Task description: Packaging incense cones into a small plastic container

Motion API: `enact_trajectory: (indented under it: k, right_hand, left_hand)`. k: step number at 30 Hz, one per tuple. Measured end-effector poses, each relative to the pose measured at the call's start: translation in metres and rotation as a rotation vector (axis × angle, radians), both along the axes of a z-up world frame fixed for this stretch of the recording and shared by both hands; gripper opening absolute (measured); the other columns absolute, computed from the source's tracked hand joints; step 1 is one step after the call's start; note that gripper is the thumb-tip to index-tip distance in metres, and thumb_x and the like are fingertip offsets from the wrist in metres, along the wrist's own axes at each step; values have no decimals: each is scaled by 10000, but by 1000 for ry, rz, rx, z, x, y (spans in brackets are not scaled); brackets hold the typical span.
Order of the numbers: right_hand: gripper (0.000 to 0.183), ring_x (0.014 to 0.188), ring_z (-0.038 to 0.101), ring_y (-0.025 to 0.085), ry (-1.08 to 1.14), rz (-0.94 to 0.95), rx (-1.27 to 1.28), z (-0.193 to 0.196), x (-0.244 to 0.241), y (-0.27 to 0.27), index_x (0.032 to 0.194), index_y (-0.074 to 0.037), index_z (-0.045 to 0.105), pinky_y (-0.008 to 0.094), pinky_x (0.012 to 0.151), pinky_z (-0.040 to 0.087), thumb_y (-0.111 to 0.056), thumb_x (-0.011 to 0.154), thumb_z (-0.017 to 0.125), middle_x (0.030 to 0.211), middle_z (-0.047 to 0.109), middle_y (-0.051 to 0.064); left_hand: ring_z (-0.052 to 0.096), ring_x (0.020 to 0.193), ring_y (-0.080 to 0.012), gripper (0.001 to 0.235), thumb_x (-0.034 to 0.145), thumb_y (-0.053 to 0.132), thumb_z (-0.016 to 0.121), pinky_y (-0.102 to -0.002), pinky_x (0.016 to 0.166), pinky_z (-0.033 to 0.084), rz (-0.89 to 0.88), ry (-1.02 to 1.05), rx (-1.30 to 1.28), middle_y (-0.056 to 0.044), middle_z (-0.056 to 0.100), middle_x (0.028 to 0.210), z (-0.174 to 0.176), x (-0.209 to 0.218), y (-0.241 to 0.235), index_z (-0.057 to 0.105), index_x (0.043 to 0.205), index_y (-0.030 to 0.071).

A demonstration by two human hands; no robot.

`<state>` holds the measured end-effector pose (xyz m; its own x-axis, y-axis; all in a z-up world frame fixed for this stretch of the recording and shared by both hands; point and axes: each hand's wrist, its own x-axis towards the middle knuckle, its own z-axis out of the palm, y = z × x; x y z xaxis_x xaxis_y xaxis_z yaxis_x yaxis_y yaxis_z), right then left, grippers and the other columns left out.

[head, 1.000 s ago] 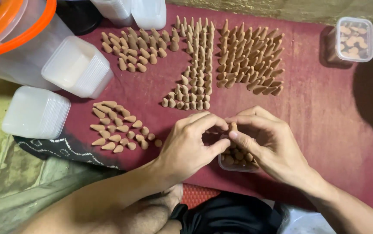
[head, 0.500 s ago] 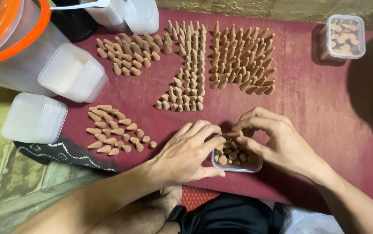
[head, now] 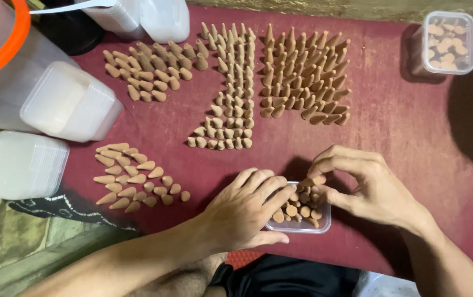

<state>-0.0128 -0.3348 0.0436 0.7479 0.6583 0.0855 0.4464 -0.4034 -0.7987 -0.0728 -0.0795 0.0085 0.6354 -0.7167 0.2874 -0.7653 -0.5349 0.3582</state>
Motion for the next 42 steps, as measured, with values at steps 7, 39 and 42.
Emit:
enact_trajectory:
  k: [7, 39, 42]
  right_hand:
    - [115, 797, 737, 126, 74, 79, -97, 10, -1, -19, 909, -118, 756, 271, 739, 583, -227, 874, 745, 933, 769, -16]
    - [186, 905, 752, 249, 135, 326, -27, 4, -6, -17, 1042, -65, 752, 342, 840, 586, -196, 968, 643, 1025, 714, 83]
    - [248, 927, 745, 260, 113, 332, -57, 3, -8, -18, 1088, -68, 756, 354, 858, 577, -242, 989, 608, 1057, 700, 92]
  left_hand:
    - [564, 1185, -343, 929, 711, 647, 864, -495, 1076, 437, -82, -86, 30, -166, 607, 1301, 5, 6, -15, 612, 1339, 11]
    - [593, 1137, -247, 182, 1035, 185, 537, -410, 1020, 528, -321, -353, 25, -92, 649, 1102, 2, 24, -20, 687, 1114, 118]
    - [598, 1130, -232, 231, 1060, 116, 467, -397, 1017, 534, -319, -379, 15, -113, 655, 1131, 0, 25, -19, 692, 1109, 122]
